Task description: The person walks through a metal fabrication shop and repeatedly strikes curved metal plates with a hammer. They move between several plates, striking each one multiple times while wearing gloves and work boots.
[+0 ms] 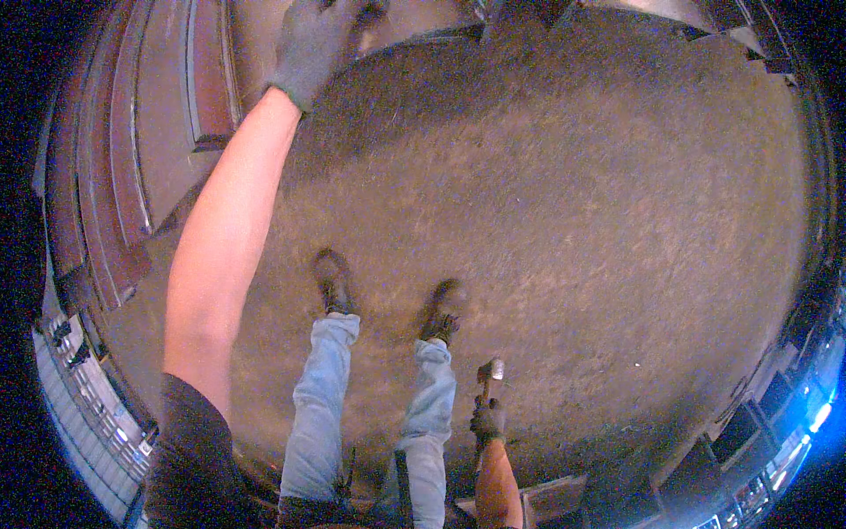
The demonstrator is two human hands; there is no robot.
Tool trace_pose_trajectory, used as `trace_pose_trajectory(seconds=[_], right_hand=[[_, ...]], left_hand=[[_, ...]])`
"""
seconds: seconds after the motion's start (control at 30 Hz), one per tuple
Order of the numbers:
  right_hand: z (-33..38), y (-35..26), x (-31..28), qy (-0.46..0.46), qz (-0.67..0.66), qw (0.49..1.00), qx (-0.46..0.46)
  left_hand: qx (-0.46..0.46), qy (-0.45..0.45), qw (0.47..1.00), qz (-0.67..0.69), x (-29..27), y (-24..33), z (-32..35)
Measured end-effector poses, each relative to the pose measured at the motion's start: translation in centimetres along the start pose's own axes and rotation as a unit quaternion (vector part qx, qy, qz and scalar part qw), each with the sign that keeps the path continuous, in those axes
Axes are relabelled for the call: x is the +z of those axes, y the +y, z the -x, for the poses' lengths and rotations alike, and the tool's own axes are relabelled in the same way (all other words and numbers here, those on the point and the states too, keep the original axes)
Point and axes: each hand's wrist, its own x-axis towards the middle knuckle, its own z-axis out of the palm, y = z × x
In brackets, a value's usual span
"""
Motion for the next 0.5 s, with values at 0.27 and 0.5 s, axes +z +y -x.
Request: trace_pose_trajectory(seconds=[0.27,0.5], right_hand=[[2.3,-1.0,2.8,0.110,0.107,0.987,-0.048],[2.1,-1.7,2.6,0.100,0.106,0.986,-0.075]], left_hand=[[0.016,0.023,0.999,-0.022,-0.6,0.0,0.5],[0.028,0.025,0.999,-0.010,-0.2,-0.4,0.8]])
